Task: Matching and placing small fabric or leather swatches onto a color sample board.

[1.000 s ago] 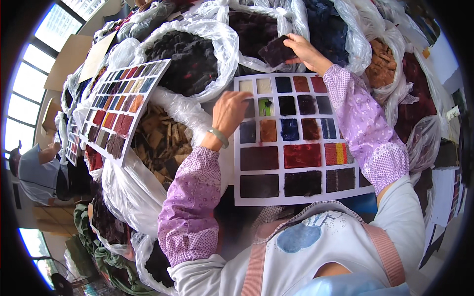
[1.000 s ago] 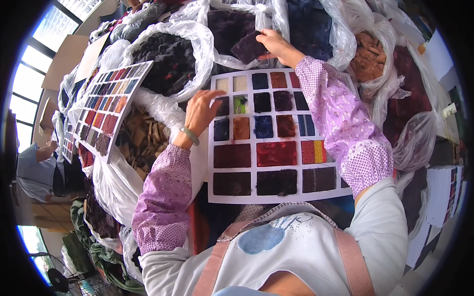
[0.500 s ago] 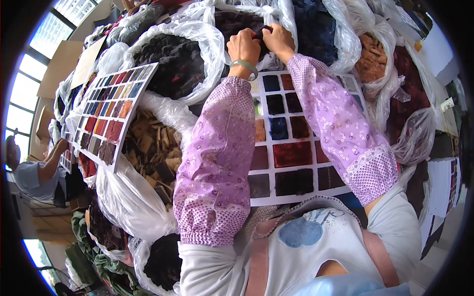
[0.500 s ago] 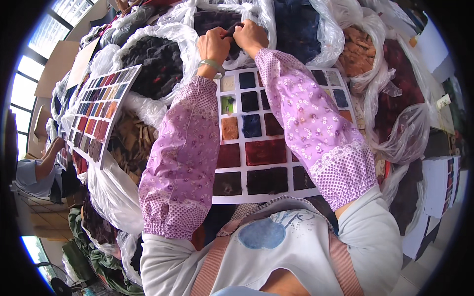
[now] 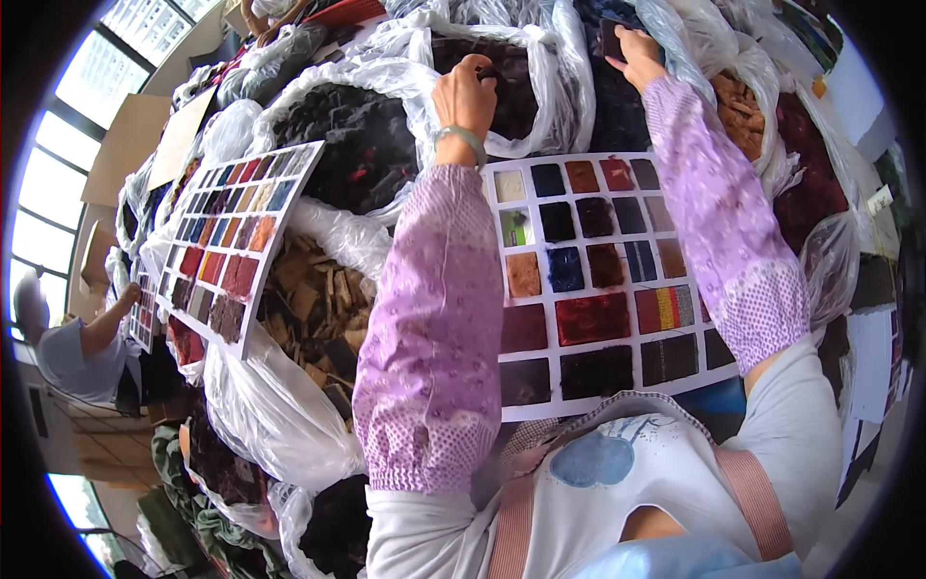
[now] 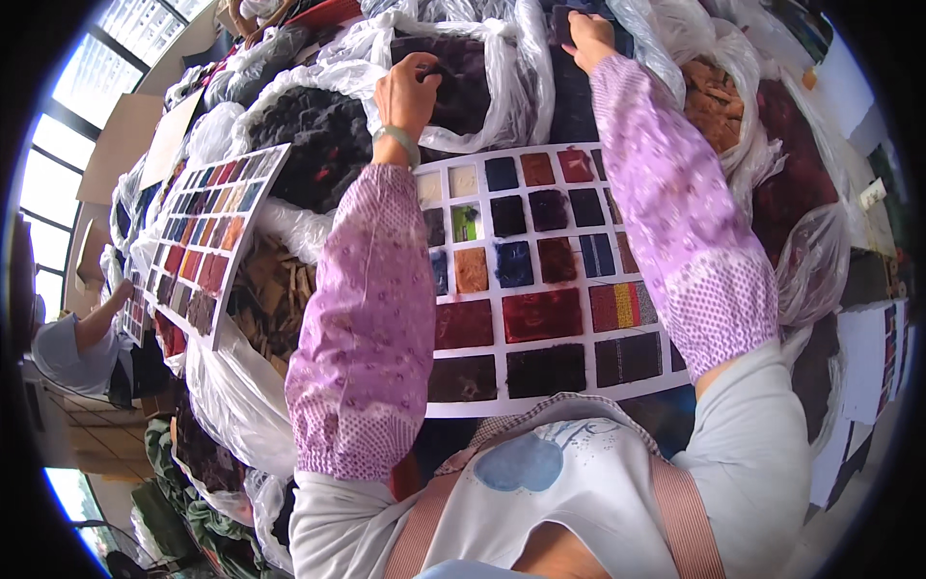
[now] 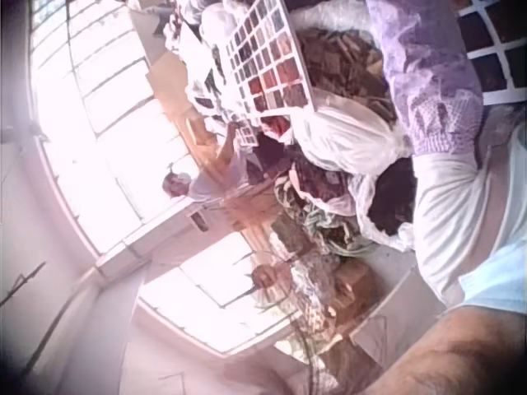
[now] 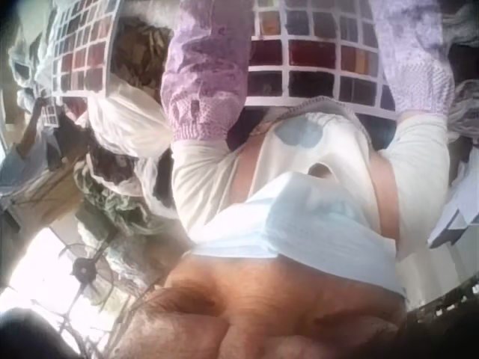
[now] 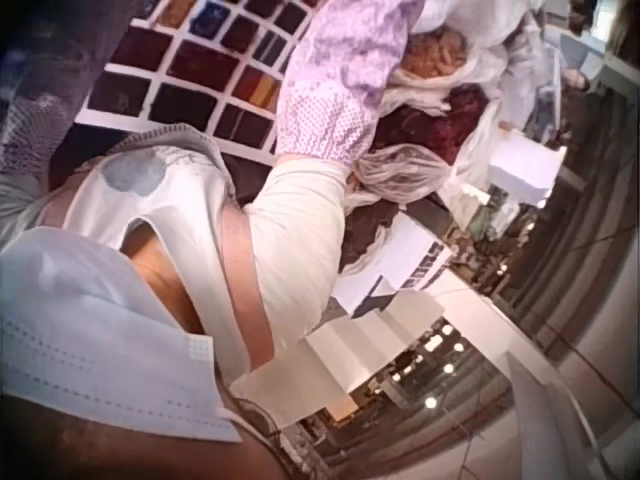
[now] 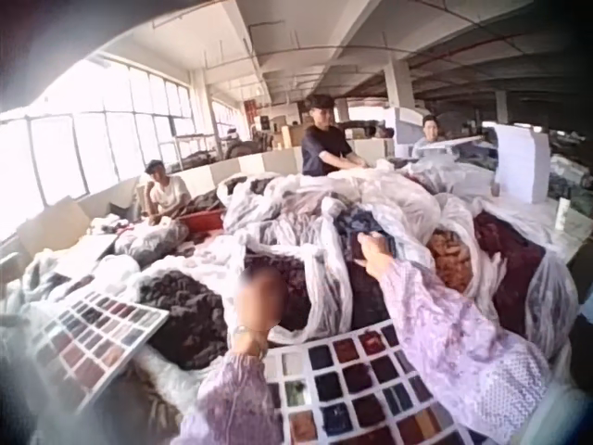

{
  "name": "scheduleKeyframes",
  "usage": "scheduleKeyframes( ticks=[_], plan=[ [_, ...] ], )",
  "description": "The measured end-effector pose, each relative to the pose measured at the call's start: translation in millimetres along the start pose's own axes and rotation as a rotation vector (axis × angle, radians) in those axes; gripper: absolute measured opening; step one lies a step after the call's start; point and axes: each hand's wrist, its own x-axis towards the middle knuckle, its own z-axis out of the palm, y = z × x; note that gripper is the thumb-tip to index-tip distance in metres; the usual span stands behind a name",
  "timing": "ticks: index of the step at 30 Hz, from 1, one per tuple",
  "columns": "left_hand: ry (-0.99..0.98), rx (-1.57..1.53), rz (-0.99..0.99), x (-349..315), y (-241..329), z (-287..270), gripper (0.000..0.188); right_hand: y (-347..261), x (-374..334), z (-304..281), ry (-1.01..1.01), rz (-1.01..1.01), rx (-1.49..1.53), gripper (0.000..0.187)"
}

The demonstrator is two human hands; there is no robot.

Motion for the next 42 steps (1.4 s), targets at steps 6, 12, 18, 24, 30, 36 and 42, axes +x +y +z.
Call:
scheduleKeyframes(
  ticks=[6,12,18,24,30,36,42],
  plan=[
    [-0.251,0.13,0.236,-26,-8,-22,0.014,-2,-104,-25,-0.597,-0.015,-0.371,0.024],
    [-0.52,0.147,0.259,-119,-1,-29,0.009,30,-128,-34,-0.736,0.048,-0.366,0.021],
    [-0.493,0.186,0.232,-139,-12,-24,0.008,42,-162,-21,-0.846,-0.107,-0.505,0.02],
    [-0.461,0.41,0.114,-138,-30,-121,0.016,73,-190,-3,-0.85,-0.091,-0.583,0.017],
    [-0.355,0.46,-0.002,-185,-7,-185,0.045,87,-199,5,-0.984,-0.449,-0.798,0.019],
    [-0.2,0.57,-0.213,-233,-6,-268,0.042,81,-207,6,-0.989,-0.742,-1.073,0.017],
    [0.194,0.64,-0.406,-295,12,-341,0.03,80,-225,-12,-1.006,-1.37,-1.098,0.01]
  ],
)
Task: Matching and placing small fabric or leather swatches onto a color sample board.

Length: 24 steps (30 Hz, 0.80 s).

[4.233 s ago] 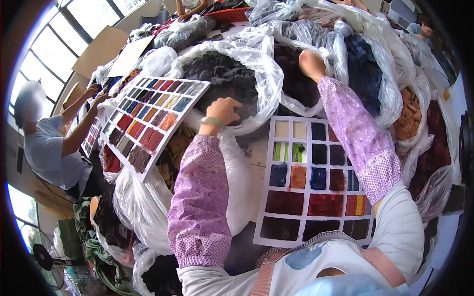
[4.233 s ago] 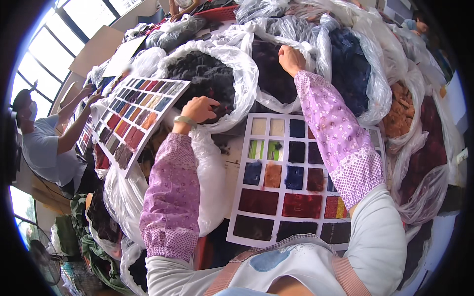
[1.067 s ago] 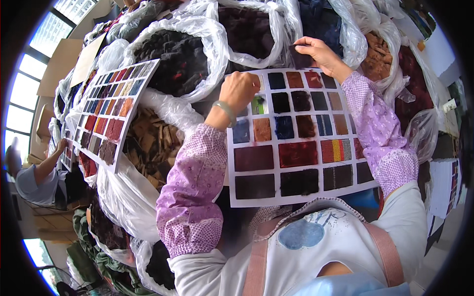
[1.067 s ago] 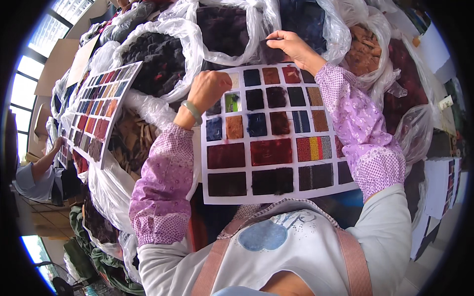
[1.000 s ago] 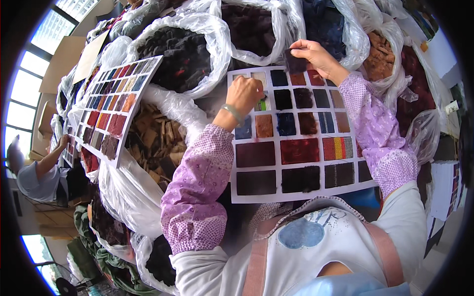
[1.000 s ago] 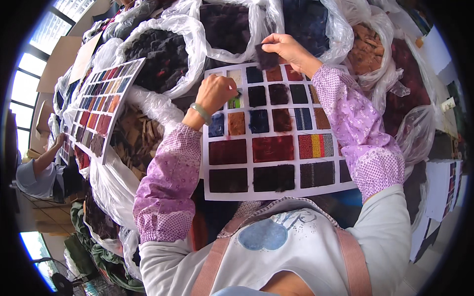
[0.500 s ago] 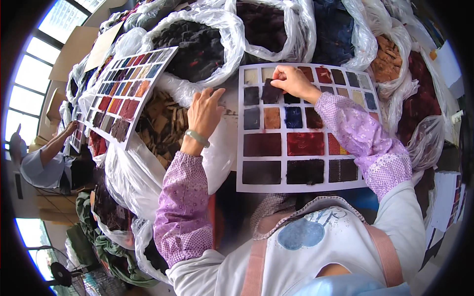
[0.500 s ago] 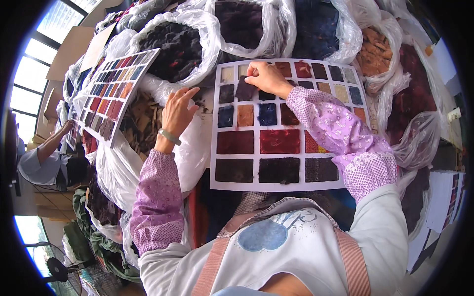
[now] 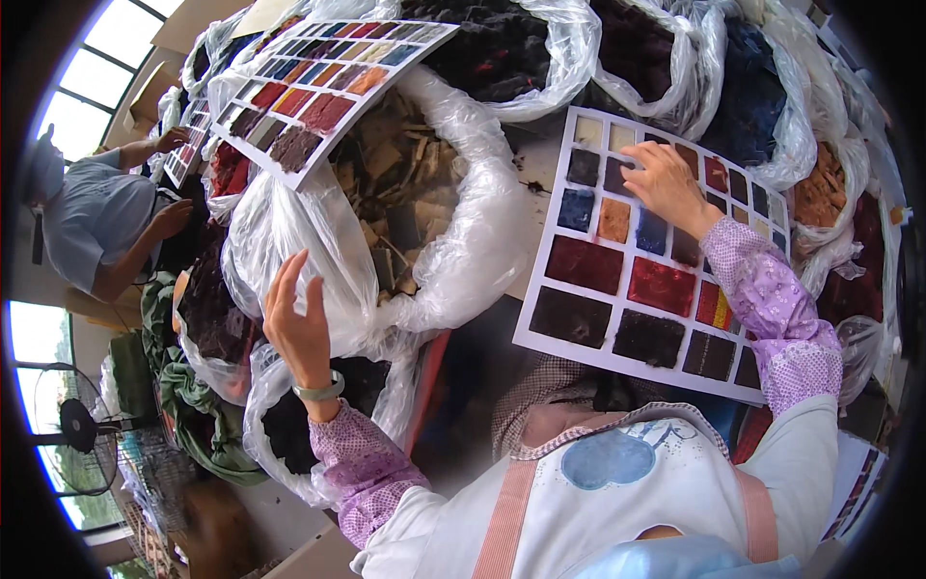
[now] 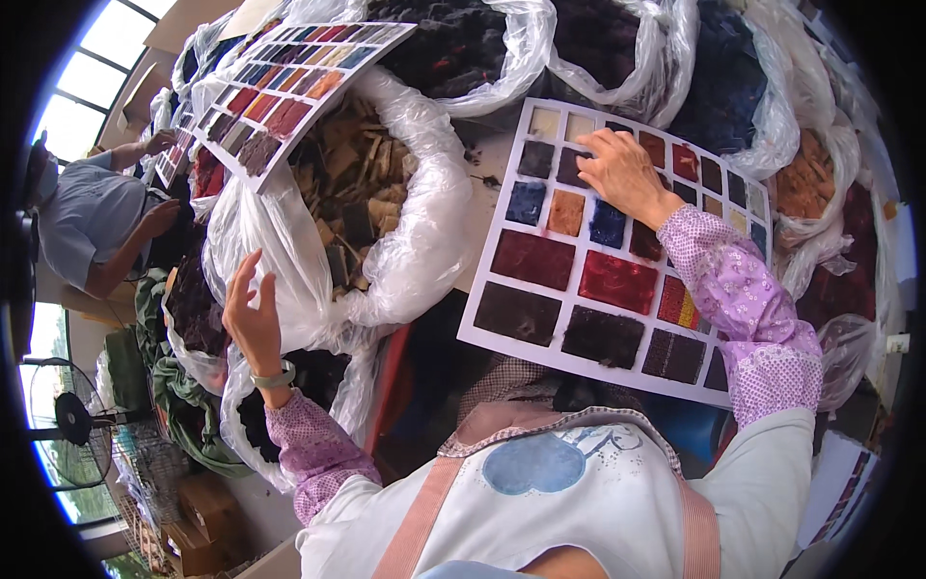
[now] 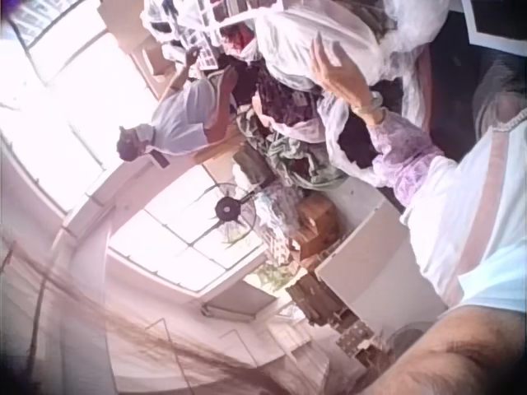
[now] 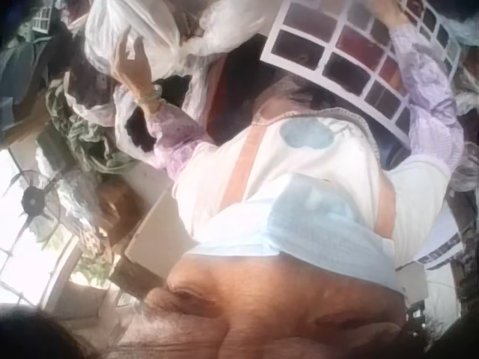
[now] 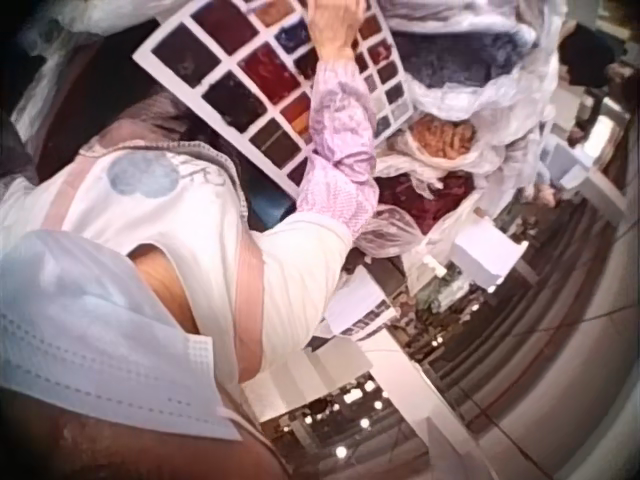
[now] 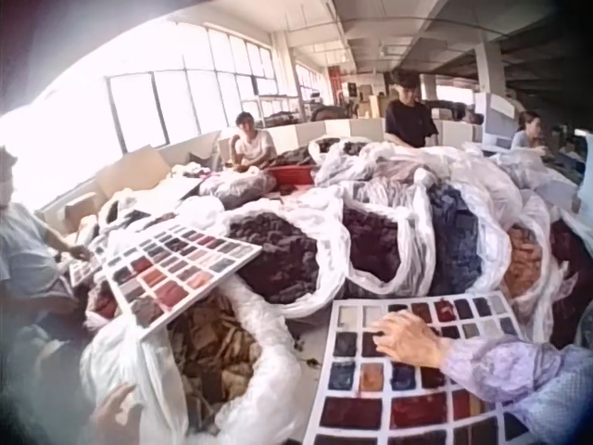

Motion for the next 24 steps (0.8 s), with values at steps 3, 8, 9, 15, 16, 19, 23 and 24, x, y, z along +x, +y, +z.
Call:
scheduleKeyframes(
  ticks=[3,8,9,15,16,19,23,24],
  plan=[
    [0.143,0.093,-0.448,-60,-49,-36,0.018,-11,20,-10,-0.279,-0.049,-0.217,0.014],
    [-0.407,0.303,-0.708,-177,-98,-51,0.024,-71,115,-9,0.108,-0.053,0.141,0.015],
    [-0.419,0.243,-0.637,-205,-111,-35,0.025,-93,139,-7,0.17,-0.106,0.191,0.011],
    [-0.47,0.214,-0.516,-221,-123,-22,0.034,-146,208,80,0.213,-0.241,-0.067,0.007],
    [-0.466,0.146,-0.516,-220,-128,-17,0.035,-138,206,83,0.241,-0.217,-0.024,0.008],
    [-0.319,0.074,-0.658,-233,-123,-40,0.037,-138,203,49,0.537,-0.062,0.338,0.009],
    [-0.401,0.117,-0.697,-239,-134,-52,0.035,-67,158,11,0.404,0.183,0.503,0.008],
    [-0.41,0.111,-0.69,-234,-132,-49,0.035,-36,137,4,0.363,0.266,0.473,0.008]
  ],
)
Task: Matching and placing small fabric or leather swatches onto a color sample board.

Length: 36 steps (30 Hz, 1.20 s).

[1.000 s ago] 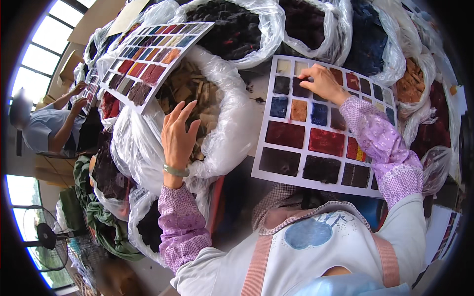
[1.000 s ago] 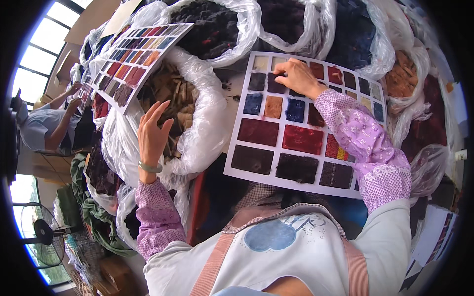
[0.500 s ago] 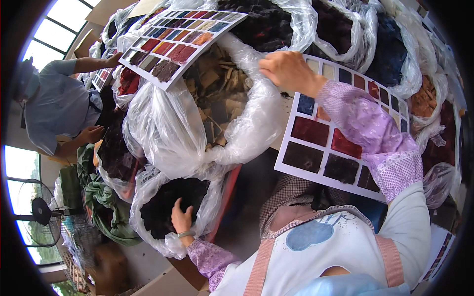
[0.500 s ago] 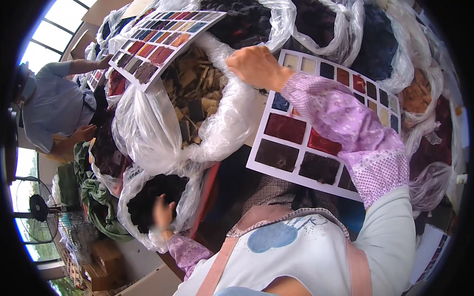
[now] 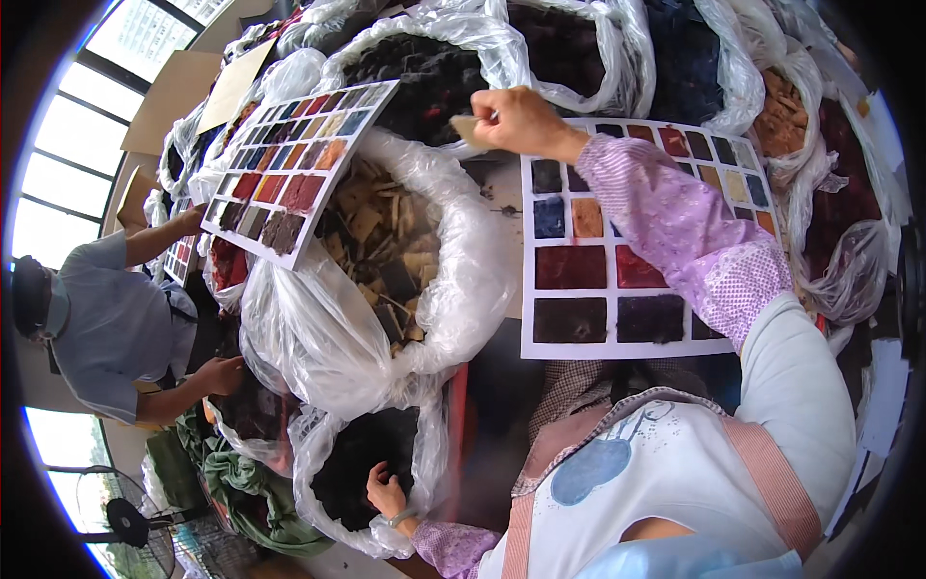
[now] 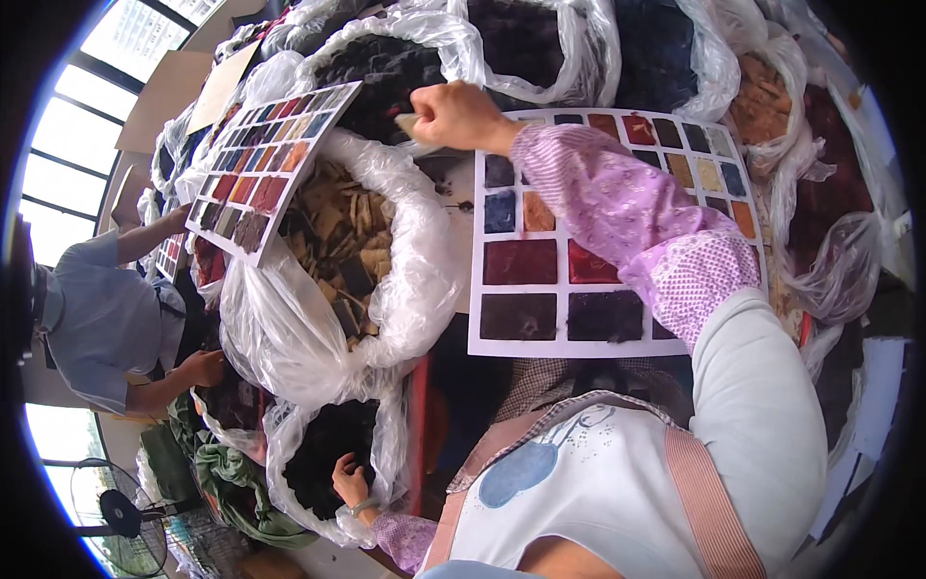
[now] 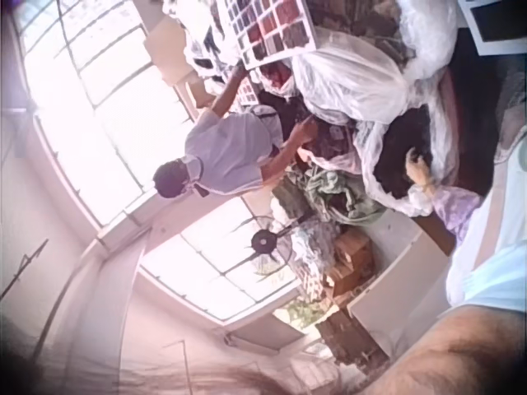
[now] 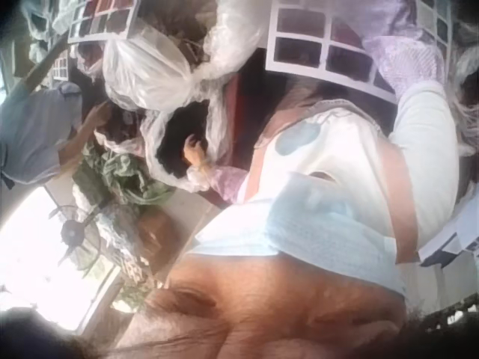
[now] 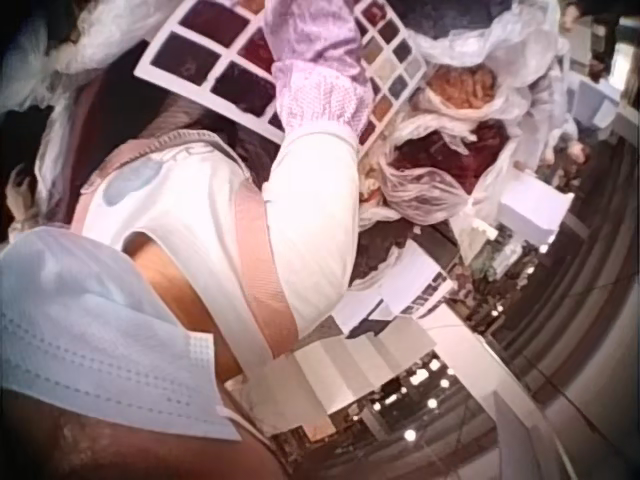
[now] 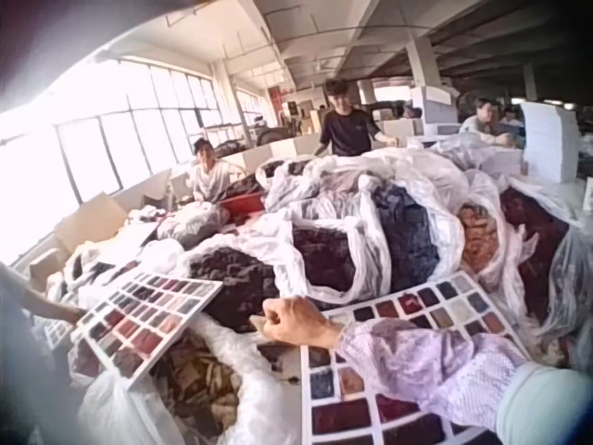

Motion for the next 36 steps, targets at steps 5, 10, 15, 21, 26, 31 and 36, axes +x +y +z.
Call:
scheduleKeyframes(
  ticks=[5,10,15,21,26,31,36],
  plan=[
    [0.548,0.221,0.047,16,34,-36,0.04,112,-49,-72,-0.151,0.659,0.173,0.013],
    [0.497,-0.481,0.362,36,193,-72,0.031,123,-62,-68,-0.203,0.722,0.327,0.019],
    [-0.326,-1.074,0.695,73,377,16,0.03,139,-74,-66,-0.024,0.923,0.579,0.011],
    [-0.594,-0.858,0.732,122,504,147,0.032,115,-71,-55,-0.141,0.504,0.015,0.014],
    [-0.336,-0.392,0.886,139,527,201,0.031,125,-89,-66,-0.19,0.365,-0.074,0.02],
    [-0.653,-0.581,0.656,151,523,202,0.032,116,-93,-68,-0.276,0.161,-0.069,0.036],
    [-0.431,-0.343,0.839,143,523,195,0.027,114,-92,-63,-0.25,0.271,-0.026,0.042]
  ],
)
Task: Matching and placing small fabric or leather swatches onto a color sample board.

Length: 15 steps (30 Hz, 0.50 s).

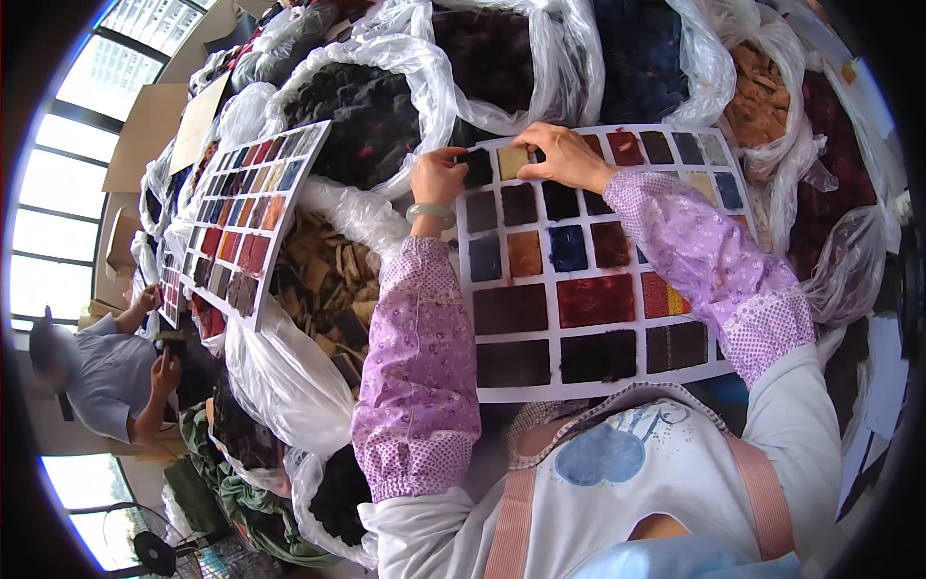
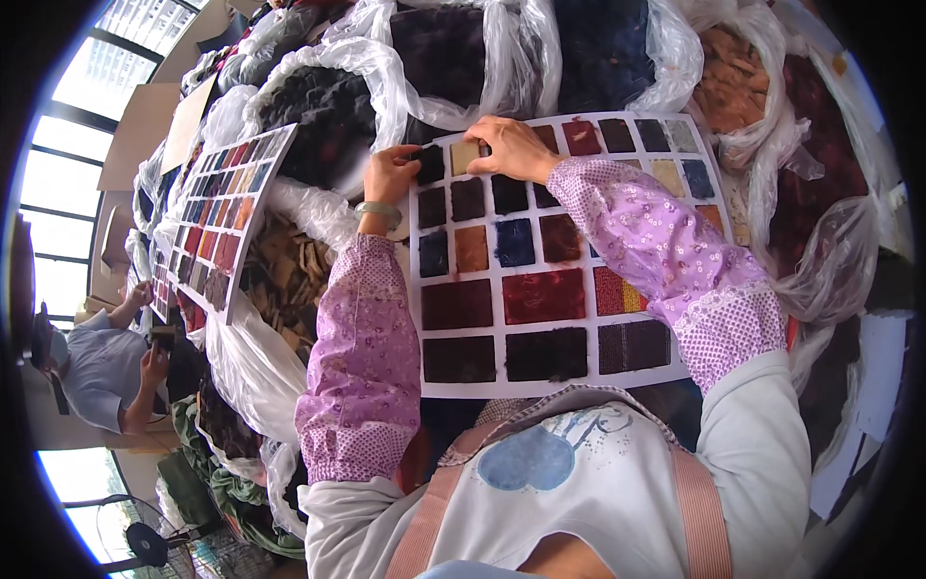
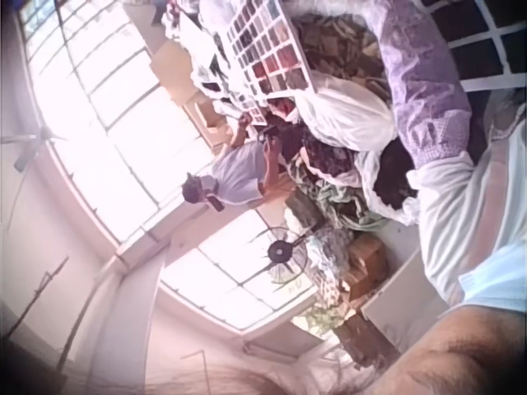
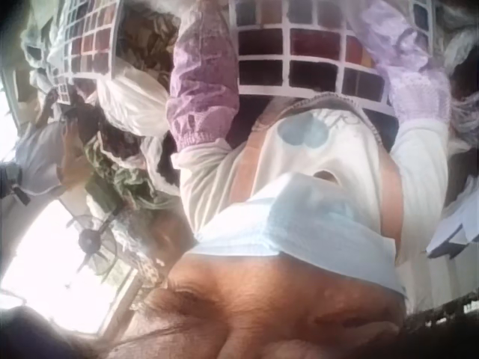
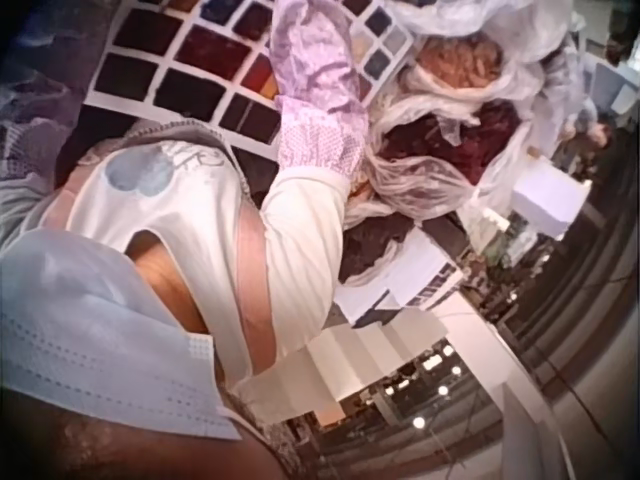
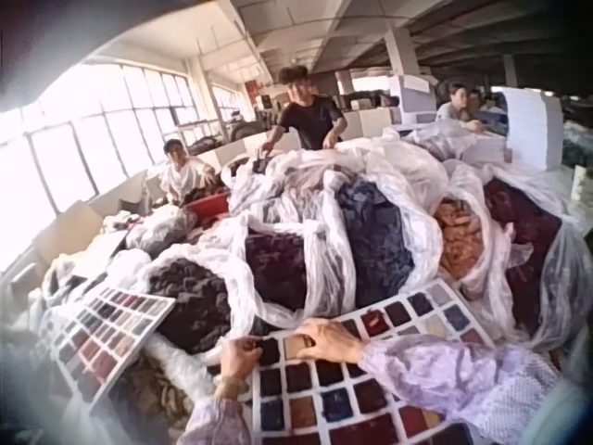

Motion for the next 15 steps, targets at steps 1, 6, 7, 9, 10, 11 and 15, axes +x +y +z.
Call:
scheduleKeyframes(
  ticks=[1,6,7,9,10,11,15],
  plan=[
    [0.113,0.179,0.138,-6,7,4,0.025,-2,0,1,0.017,0.0,-0.034,0.038],
    [0.156,0.192,0.334,-15,-9,14,0.02,10,-5,5,0.017,-0.082,0.08,0.032],
    [0.1,0.148,0.34,-16,-9,12,0.019,11,-4,5,0.012,-0.075,0.122,0.029],
    [0.062,0.153,0.383,-18,-3,12,0.018,9,2,5,0.002,-0.031,0.084,0.027],
    [0.025,0.156,0.427,-18,2,12,0.018,6,6,6,-0.008,0.012,0.044,0.026],
    [0.0,0.263,0.477,-22,8,14,0.021,4,9,8,0.022,0.014,-0.003,0.023],
    [0.046,0.385,0.519,-29,13,22,0.034,4,16,6,-0.036,0.02,-0.072,0.02]
  ],
)
